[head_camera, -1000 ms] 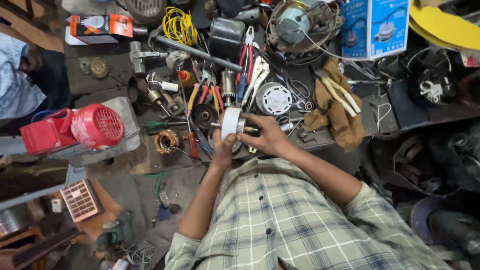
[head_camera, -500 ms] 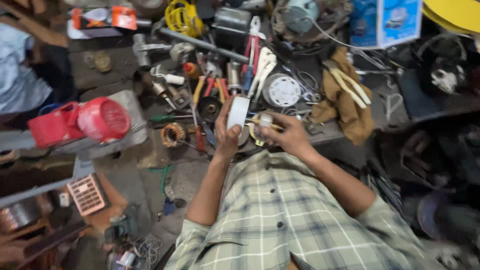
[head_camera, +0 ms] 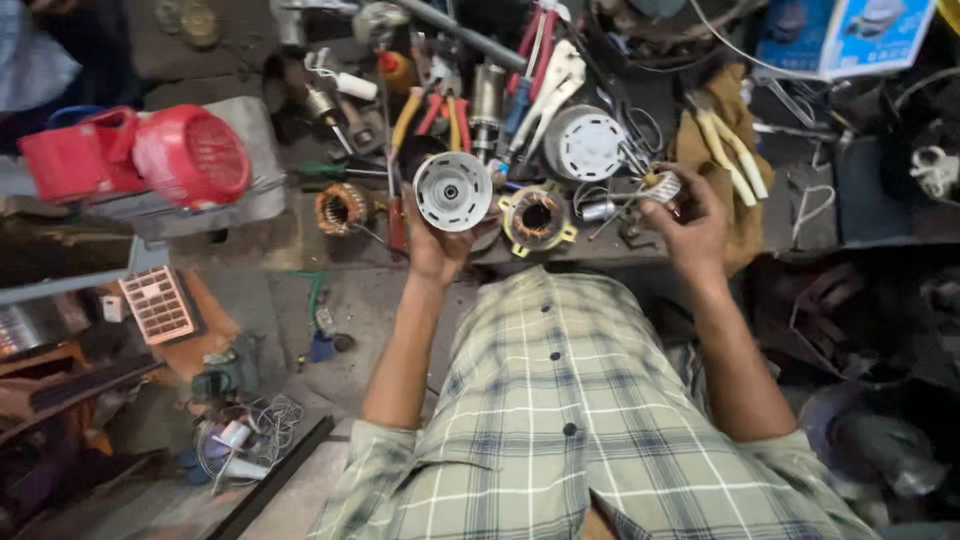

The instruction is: The person disassembles a small white motor housing, cleans the interior with a cloth, and then reassembles it by inserting a copper-wound stator and securing the components. The person uses a screwdriver to tighten a screw and handles the motor parts by hand throughout the process.

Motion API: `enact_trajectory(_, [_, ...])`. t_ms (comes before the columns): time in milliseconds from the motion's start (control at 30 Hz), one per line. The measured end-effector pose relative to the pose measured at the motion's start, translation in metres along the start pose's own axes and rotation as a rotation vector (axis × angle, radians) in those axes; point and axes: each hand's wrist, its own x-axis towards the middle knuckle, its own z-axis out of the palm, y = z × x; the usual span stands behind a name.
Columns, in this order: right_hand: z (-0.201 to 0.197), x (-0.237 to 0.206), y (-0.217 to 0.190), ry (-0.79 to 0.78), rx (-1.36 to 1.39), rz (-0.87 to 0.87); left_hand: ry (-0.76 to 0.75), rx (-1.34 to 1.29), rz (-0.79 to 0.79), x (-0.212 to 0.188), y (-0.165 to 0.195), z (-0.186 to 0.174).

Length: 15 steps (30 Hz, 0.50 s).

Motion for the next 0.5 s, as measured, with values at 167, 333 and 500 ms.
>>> enact_trajectory(167, [-0.056,-0.001,0.025,0.132,-0.867,-0.296,-0.054,0.029,-0.015,-0.014,-0.023,0.026])
enact_trajectory(333, [-0.083,0.006,0.045,0.150,-0.940,-0.356,-0.082,0.094,0.018,-0.010,-0.027,0.034])
enact_trajectory(500, [-0.073,0.012,0.039,0.173,-0.877,-0.314,0.112,0.019,0.008,-0.002,-0.029,0.029])
